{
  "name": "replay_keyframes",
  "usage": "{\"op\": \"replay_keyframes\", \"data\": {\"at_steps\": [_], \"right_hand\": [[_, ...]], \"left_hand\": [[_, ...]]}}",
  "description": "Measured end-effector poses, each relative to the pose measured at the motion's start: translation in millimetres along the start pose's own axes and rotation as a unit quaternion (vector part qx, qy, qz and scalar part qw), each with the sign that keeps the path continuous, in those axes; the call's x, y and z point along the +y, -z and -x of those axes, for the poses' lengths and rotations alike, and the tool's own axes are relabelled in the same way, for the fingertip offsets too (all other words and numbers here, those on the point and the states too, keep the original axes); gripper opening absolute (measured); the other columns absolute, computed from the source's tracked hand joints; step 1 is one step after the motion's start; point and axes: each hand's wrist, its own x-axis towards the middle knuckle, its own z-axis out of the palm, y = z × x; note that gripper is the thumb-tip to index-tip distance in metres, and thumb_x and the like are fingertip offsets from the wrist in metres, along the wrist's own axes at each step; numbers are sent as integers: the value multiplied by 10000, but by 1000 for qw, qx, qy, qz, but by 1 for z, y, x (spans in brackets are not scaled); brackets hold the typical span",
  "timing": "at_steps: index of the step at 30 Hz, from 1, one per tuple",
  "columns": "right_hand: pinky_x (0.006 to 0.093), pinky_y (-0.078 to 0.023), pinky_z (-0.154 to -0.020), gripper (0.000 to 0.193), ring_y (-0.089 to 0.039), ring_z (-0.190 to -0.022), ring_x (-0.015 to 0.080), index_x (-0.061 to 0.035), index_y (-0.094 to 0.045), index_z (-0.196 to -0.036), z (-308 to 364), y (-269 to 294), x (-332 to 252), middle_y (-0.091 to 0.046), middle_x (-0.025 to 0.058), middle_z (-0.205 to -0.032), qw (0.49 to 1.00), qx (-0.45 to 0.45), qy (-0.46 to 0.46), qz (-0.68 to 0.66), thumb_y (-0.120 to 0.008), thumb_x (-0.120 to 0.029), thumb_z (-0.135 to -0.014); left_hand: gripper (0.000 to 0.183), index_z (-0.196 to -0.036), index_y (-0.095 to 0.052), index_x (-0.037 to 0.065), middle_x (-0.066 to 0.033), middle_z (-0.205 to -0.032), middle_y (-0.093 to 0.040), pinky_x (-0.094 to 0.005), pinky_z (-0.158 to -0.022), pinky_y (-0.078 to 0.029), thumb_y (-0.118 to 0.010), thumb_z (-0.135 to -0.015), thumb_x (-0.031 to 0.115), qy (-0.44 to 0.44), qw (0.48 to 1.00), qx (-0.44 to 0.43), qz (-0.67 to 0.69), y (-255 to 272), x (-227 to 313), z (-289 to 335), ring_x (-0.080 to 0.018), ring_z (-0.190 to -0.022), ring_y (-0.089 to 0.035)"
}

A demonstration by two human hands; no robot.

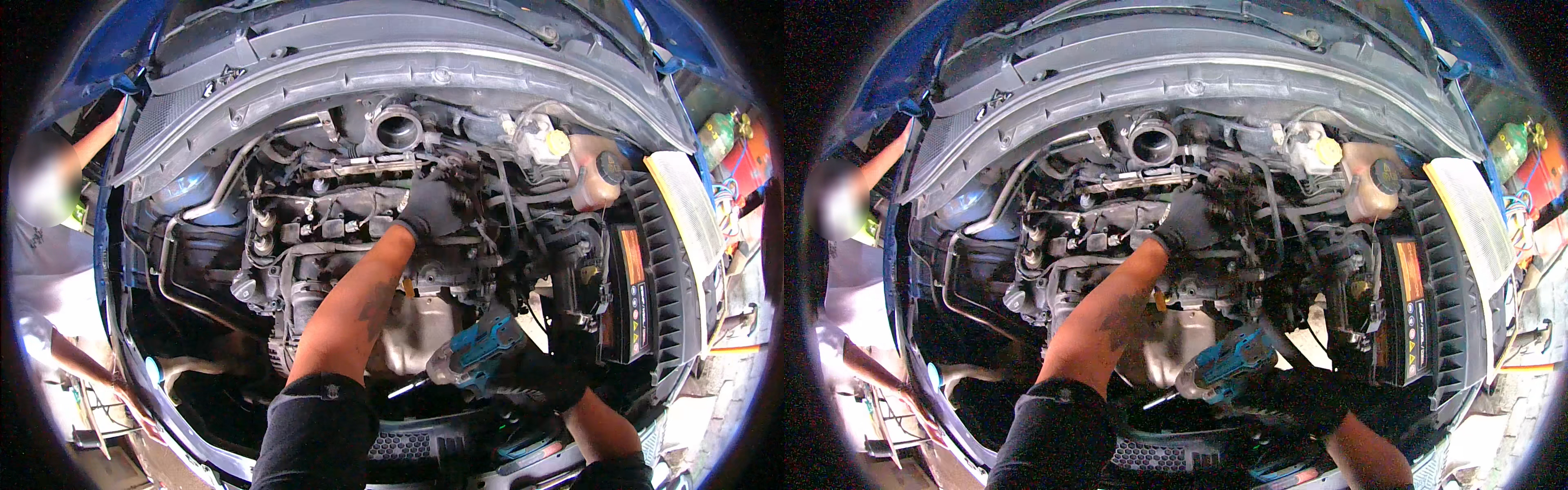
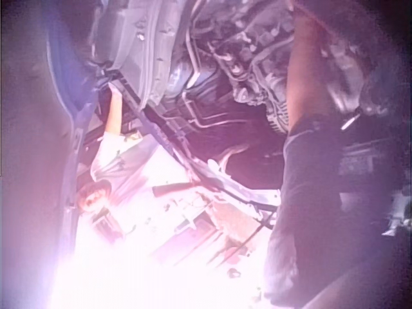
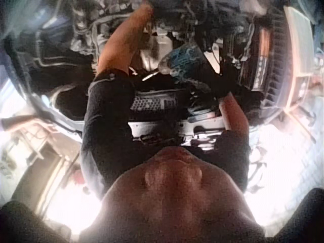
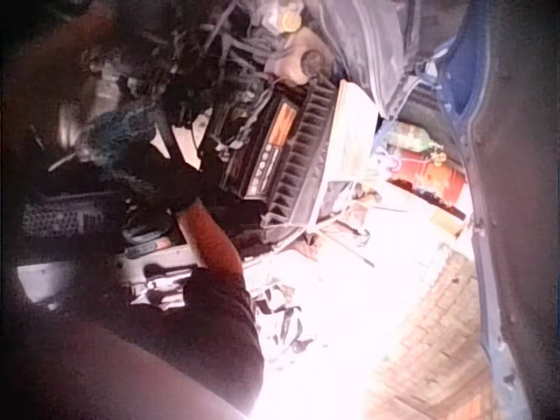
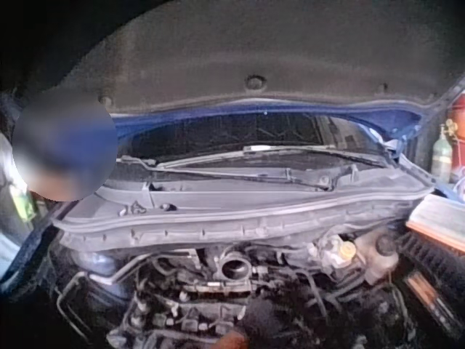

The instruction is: The person uses a power tool and their hands to remove bolts and work on components within a car engine bay.

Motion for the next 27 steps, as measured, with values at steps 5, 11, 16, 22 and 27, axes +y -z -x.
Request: {"op": "replay_keyframes", "data": {"at_steps": [5, 11, 16, 22, 27], "right_hand": [[354, -530, -930, 542, -637, -1099, 259, -10, -469, -1369, -9, -53, -16, -626, 164, -1237, 987, -120, -96, -53, -673, -171, -894], [371, -489, -990, 564, -616, -1133, 259, -4, -443, -1382, -18, -45, 6, -613, 156, -1245, 983, -127, -116, -64, -650, -221, -905], [380, -439, -1055, 505, -559, -1217, 244, -14, -465, -1379, -32, -8, 26, -574, 132, -1313, 978, -203, -40, 15, -620, -196, -934], [395, -464, -1018, 511, -589, -1174, 273, 2, -456, -1358, -35, -26, 22, -600, 141, -1246, 980, -173, -90, -38, -626, -222, -932], [362, -486, -997, 413, -603, -1134, 235, -32, -520, -1319, -35, -20, 22, -616, 111, -1218, 973, -201, -93, -67, -614, -185, -947]], "left_hand": [[494, -1218, -660, 262, -70, -1205, -663, -491, -880, -463, -651, -789, 506, 7, 996, 67, 61, 4, 3, 0, -285, -1110, -604], [417, -1122, -711, 230, -130, -1070, -706, -479, -1009, -396, -690, -760, 436, 75, 966, 67, 238, 9, 6, 3, -348, -1077, -616], [344, -1045, -729, 116, -120, -1005, -730, -379, -868, -539, -790, -753, 287, 43, 948, 61, 311, 48, 1, 7, -289, -949, -694], [195, -1014, -744, 95, -57, -934, -744, -313, -803, -529, -736, -826, 145, 91, 928, 62, 356, 145, -31, 38, -149, -838, -667], [179, -953, -722, 33, -58, -842, -730, -275, -691, -517, -725, -876, 195, 153, 917, 312, 198, 236, -84, 33, -95, -761, -653]]}}
